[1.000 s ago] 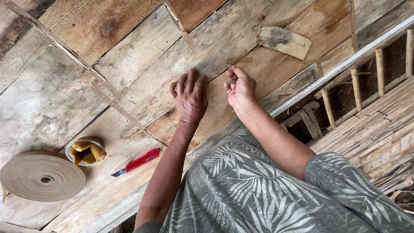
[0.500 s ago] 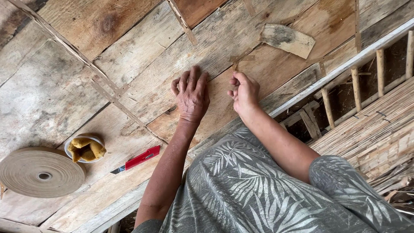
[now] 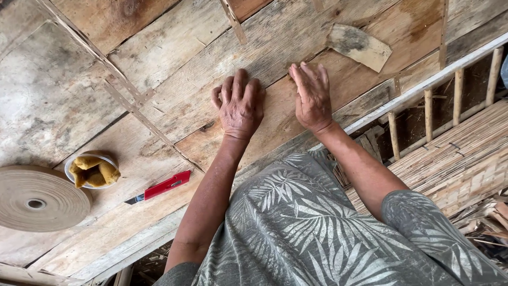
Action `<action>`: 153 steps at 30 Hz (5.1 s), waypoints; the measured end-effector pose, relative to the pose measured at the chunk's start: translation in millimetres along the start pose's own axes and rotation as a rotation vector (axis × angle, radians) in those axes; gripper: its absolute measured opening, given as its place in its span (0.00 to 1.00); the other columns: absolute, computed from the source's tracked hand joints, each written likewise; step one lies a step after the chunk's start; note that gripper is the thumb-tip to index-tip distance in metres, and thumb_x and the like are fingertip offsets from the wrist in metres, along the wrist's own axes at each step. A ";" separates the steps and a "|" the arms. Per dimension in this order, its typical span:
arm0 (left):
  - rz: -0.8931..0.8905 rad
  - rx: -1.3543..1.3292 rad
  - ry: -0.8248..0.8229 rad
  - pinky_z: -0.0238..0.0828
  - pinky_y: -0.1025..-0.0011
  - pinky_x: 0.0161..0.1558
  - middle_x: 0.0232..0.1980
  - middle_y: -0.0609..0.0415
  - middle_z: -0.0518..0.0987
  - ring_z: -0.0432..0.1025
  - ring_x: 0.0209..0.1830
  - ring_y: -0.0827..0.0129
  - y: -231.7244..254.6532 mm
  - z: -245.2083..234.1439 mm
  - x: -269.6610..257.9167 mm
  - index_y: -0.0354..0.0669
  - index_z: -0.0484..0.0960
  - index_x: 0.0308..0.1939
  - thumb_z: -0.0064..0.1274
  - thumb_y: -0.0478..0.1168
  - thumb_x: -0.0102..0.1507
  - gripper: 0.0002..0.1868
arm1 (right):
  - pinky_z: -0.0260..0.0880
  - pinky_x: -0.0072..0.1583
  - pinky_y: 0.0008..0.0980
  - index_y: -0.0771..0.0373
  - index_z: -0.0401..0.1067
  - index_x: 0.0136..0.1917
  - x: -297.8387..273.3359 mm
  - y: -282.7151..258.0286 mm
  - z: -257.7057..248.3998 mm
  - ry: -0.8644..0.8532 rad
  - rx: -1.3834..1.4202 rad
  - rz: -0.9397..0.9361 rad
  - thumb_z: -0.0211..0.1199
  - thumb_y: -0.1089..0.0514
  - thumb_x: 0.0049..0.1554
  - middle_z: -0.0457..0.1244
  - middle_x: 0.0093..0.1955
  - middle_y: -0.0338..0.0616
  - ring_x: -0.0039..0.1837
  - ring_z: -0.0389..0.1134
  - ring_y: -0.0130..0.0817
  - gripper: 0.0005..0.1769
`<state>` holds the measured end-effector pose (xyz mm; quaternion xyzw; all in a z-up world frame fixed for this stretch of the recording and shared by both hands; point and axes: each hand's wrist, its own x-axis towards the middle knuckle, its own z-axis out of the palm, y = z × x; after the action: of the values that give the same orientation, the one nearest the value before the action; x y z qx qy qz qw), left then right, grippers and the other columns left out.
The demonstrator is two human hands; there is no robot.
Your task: Sanding, trimming, and fitting wooden strips into a larger wooden surface to create a mosaic or repair a panel.
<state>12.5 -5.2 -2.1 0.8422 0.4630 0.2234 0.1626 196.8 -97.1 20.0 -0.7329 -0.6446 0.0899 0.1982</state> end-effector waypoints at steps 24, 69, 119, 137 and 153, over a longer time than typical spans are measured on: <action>0.022 -0.014 0.067 0.55 0.56 0.59 0.60 0.55 0.76 0.67 0.58 0.60 -1.8 3.2 0.3 0.57 0.77 0.48 0.61 0.50 0.62 0.13 | 0.41 0.77 0.58 0.66 0.61 0.77 -25.5 3.7 20.6 0.000 -0.123 -0.036 0.49 0.64 0.63 0.67 0.71 0.45 0.75 0.59 0.44 0.29; 0.024 0.080 0.033 0.58 0.59 0.57 0.61 0.53 0.75 0.71 0.51 0.58 12.8 -21.3 7.4 0.49 0.77 0.48 0.48 0.42 0.73 0.05 | 0.69 0.52 0.48 0.69 0.76 0.63 26.0 164.0 -83.3 -0.176 -0.060 0.083 0.80 0.65 0.49 0.63 0.52 0.54 0.51 0.66 0.52 0.29; 0.082 0.129 0.008 0.62 0.47 0.58 0.71 0.41 0.70 0.67 0.63 0.46 -6.1 4.7 -8.8 0.49 0.79 0.69 0.50 0.48 0.70 0.23 | 0.74 0.39 0.33 0.49 0.50 0.83 -15.4 50.2 -68.2 -0.697 -0.209 -0.150 0.62 0.53 0.57 0.52 0.66 0.63 0.53 0.61 0.44 0.44; 0.066 0.123 -0.027 0.59 0.45 0.60 0.72 0.39 0.69 0.66 0.65 0.44 -0.5 5.0 -10.6 0.48 0.79 0.70 0.50 0.49 0.71 0.24 | 0.70 0.33 0.31 0.52 0.47 0.83 -14.7 39.6 -30.1 -0.588 -0.222 -0.167 0.58 0.55 0.59 0.51 0.57 0.53 0.45 0.60 0.38 0.43; 0.078 0.182 0.004 0.61 0.50 0.59 0.70 0.43 0.70 0.66 0.63 0.50 3.8 -1.7 -7.3 0.49 0.81 0.67 0.53 0.48 0.69 0.22 | 0.68 0.44 0.35 0.50 0.51 0.83 32.9 79.4 -44.8 -0.464 -0.413 -0.590 0.71 0.56 0.47 0.55 0.58 0.53 0.51 0.61 0.40 0.54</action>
<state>10.8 -13.2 -0.5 0.8704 0.4486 0.1883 0.0753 291.4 -79.9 32.3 -0.5018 -0.8585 0.0611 -0.0859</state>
